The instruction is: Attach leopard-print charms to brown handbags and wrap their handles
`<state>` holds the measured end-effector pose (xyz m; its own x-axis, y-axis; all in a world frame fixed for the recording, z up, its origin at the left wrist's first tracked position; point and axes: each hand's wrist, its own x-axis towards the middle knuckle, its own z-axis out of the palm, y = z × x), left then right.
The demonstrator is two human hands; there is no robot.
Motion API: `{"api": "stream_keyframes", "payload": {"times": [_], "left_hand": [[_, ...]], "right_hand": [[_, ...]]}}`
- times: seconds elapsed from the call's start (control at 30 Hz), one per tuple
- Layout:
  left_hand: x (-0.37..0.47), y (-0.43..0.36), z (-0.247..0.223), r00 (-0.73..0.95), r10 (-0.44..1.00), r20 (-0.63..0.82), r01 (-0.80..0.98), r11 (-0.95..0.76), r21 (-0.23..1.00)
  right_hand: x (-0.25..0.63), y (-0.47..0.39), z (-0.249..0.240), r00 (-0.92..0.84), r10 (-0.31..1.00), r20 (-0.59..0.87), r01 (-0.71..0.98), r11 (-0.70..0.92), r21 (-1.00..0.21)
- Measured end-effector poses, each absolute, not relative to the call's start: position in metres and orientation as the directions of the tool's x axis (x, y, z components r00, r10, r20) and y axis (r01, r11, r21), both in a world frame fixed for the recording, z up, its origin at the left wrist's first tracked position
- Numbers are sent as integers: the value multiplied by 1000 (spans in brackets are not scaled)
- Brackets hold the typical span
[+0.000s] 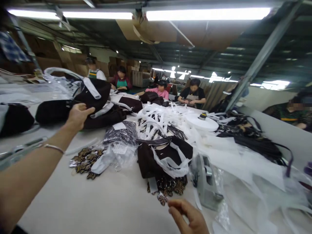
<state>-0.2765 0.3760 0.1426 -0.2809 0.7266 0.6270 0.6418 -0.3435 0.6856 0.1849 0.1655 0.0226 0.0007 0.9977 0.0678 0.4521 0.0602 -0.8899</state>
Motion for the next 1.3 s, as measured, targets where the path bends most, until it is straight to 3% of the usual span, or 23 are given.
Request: {"api": "stream_keyframes", "payload": {"times": [0.1, 0.17, 0.27, 0.37, 0.5, 0.6, 0.73, 0.83, 0.9, 1.0, 1.07, 1.13, 1.2, 1.3], "left_hand": [[-206, 369, 92, -168, 859, 484, 608, -296, 737], [-152, 353, 71, 72, 919, 387, 595, -351, 723], [-76, 321, 55, 460, 820, 340, 586, -568, 578], [-20, 299, 43, 632, 724, 276, 643, -689, 335], [10, 295, 32, 601, 777, 188, 771, -626, 120], [4, 306, 39, 547, 789, 280, 810, -583, 60], [-24, 327, 77, 340, 785, 518, 879, -461, 120], [-52, 324, 119, 250, 686, 683, 857, -486, 175], [-69, 300, 146, 293, 597, 746, 800, -581, 150], [-93, 232, 163, 429, 498, 753, 699, -711, 72], [-105, 174, 147, 497, 462, 735, 653, -756, 34], [-115, 117, 111, 480, 540, 691, 687, -721, 85], [-122, 69, 65, 507, 592, 626, 681, -721, 130], [-125, 19, 8, 668, 541, 511, 511, -833, 214]], "right_hand": [[195, 169, 11, 34, 998, -50, 374, -59, -926], [200, 176, 9, 60, 994, -96, 346, -110, -932], [207, 189, 6, 75, 988, -137, 337, -154, -929], [210, 196, 0, 35, 985, -166, 317, -169, -933], [210, 194, -5, -8, 986, -167, 286, -157, -945], [212, 190, 2, -35, 990, -134, 321, -116, -940], [222, 184, 14, -38, 998, -55, 374, -37, -927], [233, 181, 19, 9, 1000, -27, 360, -28, -933], [239, 180, 24, 80, 996, -25, 243, -44, -969], [246, 177, 40, 130, 984, -119, -195, -93, -976], [250, 172, 52, 73, 983, -167, -448, -117, -886], [251, 162, 61, -8, 984, -178, -525, -156, -836], [250, 148, 61, -98, 973, -209, -459, -231, -858], [248, 125, 44, -197, 922, -334, -149, -365, -919]]}}
